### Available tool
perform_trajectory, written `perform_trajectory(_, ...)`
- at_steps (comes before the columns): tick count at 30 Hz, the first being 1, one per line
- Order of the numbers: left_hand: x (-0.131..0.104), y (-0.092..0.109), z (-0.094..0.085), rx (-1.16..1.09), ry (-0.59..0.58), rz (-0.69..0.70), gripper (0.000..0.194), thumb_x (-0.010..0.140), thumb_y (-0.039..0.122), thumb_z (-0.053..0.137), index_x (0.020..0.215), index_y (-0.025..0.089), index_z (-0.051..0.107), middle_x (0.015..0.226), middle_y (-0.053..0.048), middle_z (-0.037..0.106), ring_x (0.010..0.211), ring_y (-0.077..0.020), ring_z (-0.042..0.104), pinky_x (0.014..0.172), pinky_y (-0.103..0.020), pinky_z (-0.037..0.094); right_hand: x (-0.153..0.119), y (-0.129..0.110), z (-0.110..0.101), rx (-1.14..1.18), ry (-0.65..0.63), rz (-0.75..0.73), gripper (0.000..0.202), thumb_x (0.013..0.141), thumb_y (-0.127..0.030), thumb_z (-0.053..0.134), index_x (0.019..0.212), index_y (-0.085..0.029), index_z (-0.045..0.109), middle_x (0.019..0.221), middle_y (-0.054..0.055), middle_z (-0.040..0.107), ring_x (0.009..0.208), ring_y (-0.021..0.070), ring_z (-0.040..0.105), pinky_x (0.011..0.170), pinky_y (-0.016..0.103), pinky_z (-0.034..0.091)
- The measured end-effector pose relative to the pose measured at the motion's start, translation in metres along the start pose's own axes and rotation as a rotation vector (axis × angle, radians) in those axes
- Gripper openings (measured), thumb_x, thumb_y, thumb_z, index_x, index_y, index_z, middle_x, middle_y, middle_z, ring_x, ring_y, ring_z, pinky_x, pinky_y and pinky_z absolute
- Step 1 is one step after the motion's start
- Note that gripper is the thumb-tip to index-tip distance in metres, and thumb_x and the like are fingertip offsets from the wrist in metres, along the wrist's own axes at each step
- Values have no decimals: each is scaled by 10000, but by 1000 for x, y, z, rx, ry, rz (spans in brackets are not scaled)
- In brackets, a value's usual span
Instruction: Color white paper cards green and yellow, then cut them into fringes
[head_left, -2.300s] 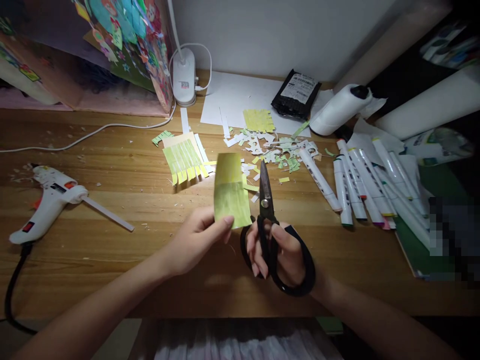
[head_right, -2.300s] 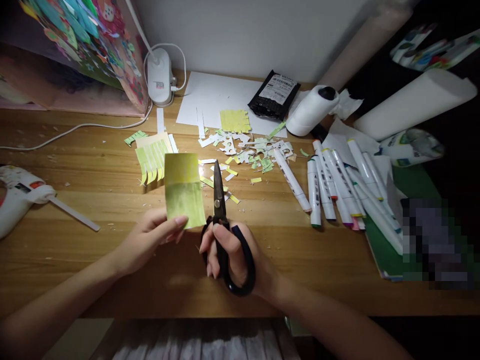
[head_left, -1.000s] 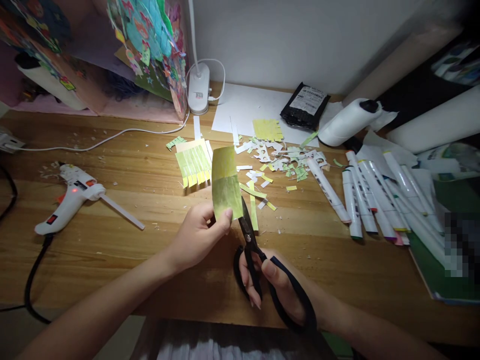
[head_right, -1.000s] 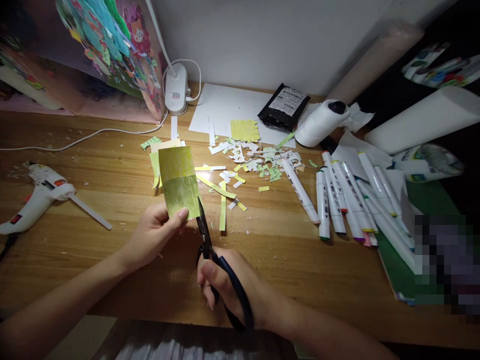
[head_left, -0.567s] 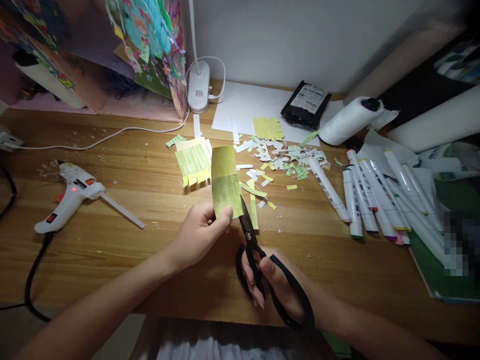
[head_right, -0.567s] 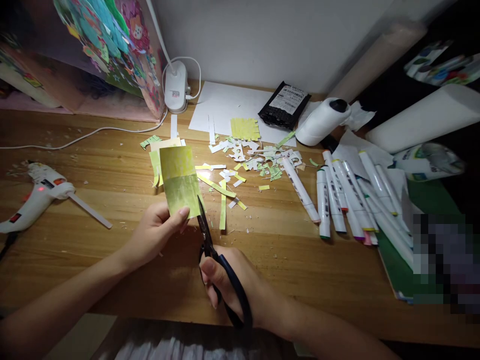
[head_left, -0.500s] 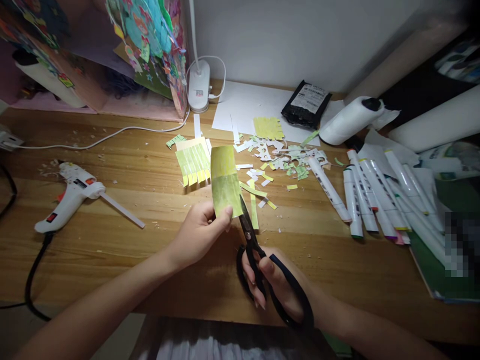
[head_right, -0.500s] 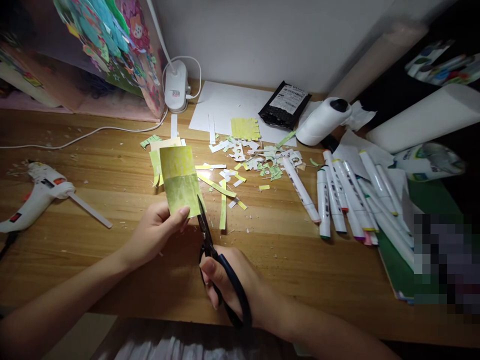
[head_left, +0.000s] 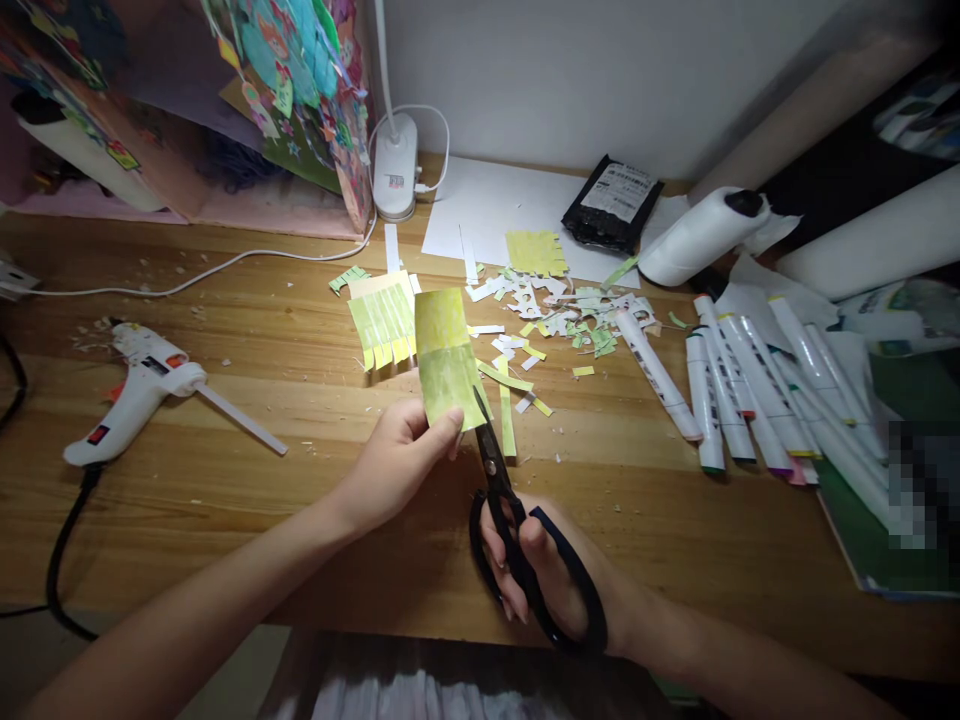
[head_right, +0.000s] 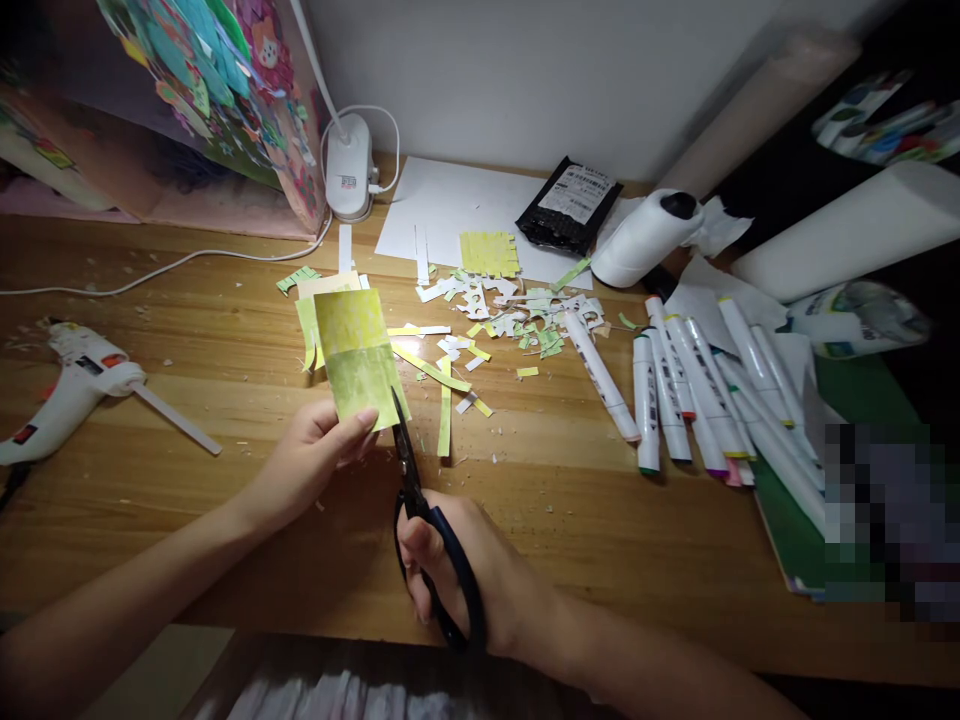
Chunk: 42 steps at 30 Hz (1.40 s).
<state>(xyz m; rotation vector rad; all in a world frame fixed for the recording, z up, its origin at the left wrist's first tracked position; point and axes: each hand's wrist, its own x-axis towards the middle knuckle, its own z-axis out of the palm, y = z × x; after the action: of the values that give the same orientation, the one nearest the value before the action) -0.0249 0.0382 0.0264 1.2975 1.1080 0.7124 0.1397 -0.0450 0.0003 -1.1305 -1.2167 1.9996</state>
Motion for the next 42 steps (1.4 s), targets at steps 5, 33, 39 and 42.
perform_trajectory(5,-2,-2,1,-46,-70,2,392,845,415,452,536,176,414,511,50,343,469,-76,283,425,-204,215,1,0,-1,-3,-16,-7,712,727,-830,155,741,-179,442,464,-49,433,410,90,428,451,208,394)
perform_trajectory(33,-4,-3,-11,194,178,-8,397,920,426,359,606,184,356,597,34,361,552,-103,350,505,-228,288,-5,-10,1,61,-136,124,732,707,-843,214,818,-160,453,517,-33,445,472,97,446,477,206,400)
perform_trajectory(39,-5,-7,-3,186,126,-1,396,912,404,339,579,189,316,564,47,299,506,-88,286,456,-215,242,-4,-4,1,66,-83,122,727,722,-831,215,790,-154,470,512,-31,437,501,111,475,509,221,429)
perform_trajectory(42,-5,-9,0,160,142,-42,395,901,420,343,583,187,340,566,44,307,512,-90,297,457,-215,248,-3,1,0,47,-57,118,697,727,-821,253,771,-158,463,514,-40,429,482,97,465,508,216,437)
